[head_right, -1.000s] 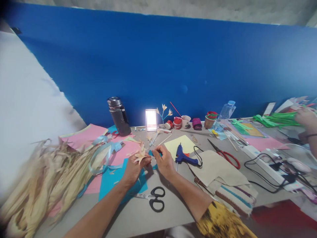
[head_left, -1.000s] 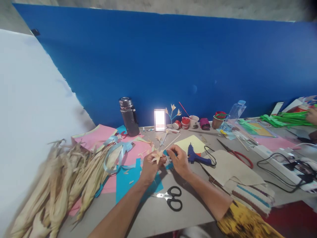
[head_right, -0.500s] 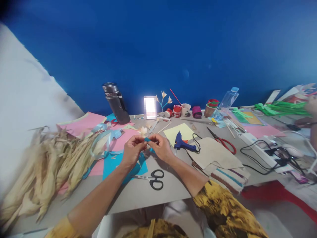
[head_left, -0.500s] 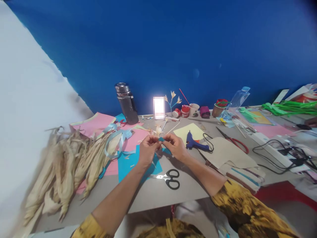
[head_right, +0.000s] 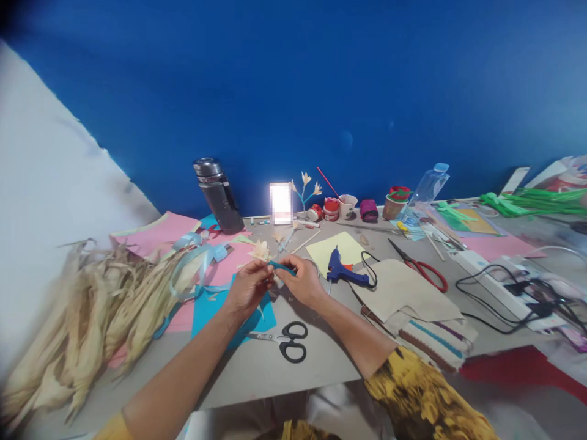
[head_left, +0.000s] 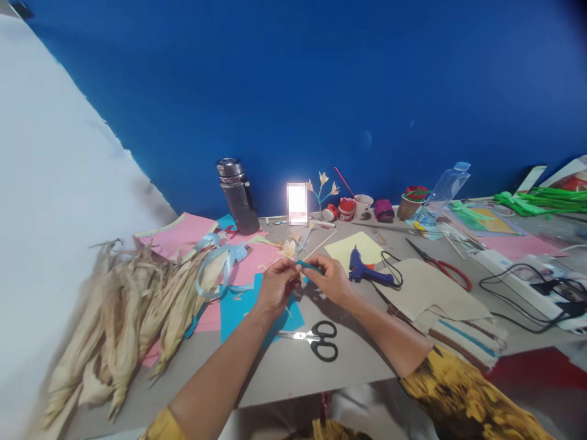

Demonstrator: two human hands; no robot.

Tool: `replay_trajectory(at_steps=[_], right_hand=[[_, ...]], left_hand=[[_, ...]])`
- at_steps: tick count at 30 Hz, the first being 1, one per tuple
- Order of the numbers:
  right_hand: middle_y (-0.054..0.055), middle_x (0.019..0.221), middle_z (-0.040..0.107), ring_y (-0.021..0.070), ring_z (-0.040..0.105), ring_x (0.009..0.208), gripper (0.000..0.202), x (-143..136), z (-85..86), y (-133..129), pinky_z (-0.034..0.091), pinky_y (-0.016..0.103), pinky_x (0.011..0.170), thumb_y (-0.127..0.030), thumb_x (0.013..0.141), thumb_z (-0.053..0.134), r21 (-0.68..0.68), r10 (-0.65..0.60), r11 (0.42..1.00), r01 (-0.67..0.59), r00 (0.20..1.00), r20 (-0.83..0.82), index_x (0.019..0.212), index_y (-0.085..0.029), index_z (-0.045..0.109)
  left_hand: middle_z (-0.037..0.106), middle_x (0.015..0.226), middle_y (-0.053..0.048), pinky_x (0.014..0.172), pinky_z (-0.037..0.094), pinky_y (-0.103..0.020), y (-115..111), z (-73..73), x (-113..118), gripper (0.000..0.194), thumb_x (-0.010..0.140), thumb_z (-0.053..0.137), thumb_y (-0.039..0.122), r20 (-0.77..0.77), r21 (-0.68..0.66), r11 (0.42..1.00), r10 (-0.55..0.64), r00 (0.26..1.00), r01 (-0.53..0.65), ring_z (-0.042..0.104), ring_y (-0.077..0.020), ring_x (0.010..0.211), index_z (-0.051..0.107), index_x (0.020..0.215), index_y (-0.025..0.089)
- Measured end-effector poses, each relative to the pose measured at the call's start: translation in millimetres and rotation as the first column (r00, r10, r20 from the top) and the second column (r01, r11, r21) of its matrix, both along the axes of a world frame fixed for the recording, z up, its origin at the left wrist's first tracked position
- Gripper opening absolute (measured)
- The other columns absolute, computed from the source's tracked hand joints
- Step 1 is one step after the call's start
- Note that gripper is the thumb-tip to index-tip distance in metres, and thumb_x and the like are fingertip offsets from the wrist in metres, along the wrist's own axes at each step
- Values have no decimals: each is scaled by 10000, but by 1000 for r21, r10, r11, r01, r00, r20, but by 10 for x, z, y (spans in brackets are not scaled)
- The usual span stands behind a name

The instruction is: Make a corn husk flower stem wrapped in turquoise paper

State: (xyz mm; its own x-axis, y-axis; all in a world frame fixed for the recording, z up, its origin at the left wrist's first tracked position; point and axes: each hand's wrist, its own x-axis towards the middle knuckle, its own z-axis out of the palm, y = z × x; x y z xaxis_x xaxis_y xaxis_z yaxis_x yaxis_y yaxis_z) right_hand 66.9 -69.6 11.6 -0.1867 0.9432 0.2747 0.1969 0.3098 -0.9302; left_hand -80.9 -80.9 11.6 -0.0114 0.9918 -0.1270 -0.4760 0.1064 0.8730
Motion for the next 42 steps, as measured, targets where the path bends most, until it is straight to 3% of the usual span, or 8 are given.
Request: replay_trajectory(at_steps=[9,14,28,36,42], right_hand=[[-7,678,625,135,538,633,155,-14,-23,-9,423,244,599,-311,796,634,-47,93,994,-96,994,-66,775,-159,655],[-1,677,634,135,550,627,213,-25,-45,-13,432,242,602,-345,849,583,-36,97,994,-100,992,-80,752,-167,648],[8,710,672,157,580,656,137,-36,-48,-9,459,264,617,-298,759,667,-81,90,992,-101,987,-130,798,-166,666],[20,746,716,171,629,691,119,-44,11,-38,484,269,650,-292,765,672,-97,116,986,-134,978,-176,772,-173,675],[19,733,720,165,622,668,144,-38,-25,-30,469,264,622,-309,777,663,-98,128,985,-142,983,-135,778,-167,686]], left_hand=[[594,580,36,486,407,-186,-25,15,-9,390,526,889,246,72,-90,996,-1,997,7,542,-81,495,585,756,161],[582,570,35,477,382,-172,-37,15,7,363,537,881,231,90,-73,997,-14,996,21,522,-71,497,581,726,156],[531,569,46,471,388,-167,-33,27,-32,343,574,883,289,101,-31,999,11,995,-8,501,-66,510,616,730,140],[580,620,26,515,438,-182,-36,18,-32,369,595,878,293,130,-47,998,-41,991,47,535,-74,534,645,835,138],[579,575,22,503,410,-183,-30,7,-31,365,552,898,276,100,-53,998,-28,995,33,525,-73,511,619,746,142]])
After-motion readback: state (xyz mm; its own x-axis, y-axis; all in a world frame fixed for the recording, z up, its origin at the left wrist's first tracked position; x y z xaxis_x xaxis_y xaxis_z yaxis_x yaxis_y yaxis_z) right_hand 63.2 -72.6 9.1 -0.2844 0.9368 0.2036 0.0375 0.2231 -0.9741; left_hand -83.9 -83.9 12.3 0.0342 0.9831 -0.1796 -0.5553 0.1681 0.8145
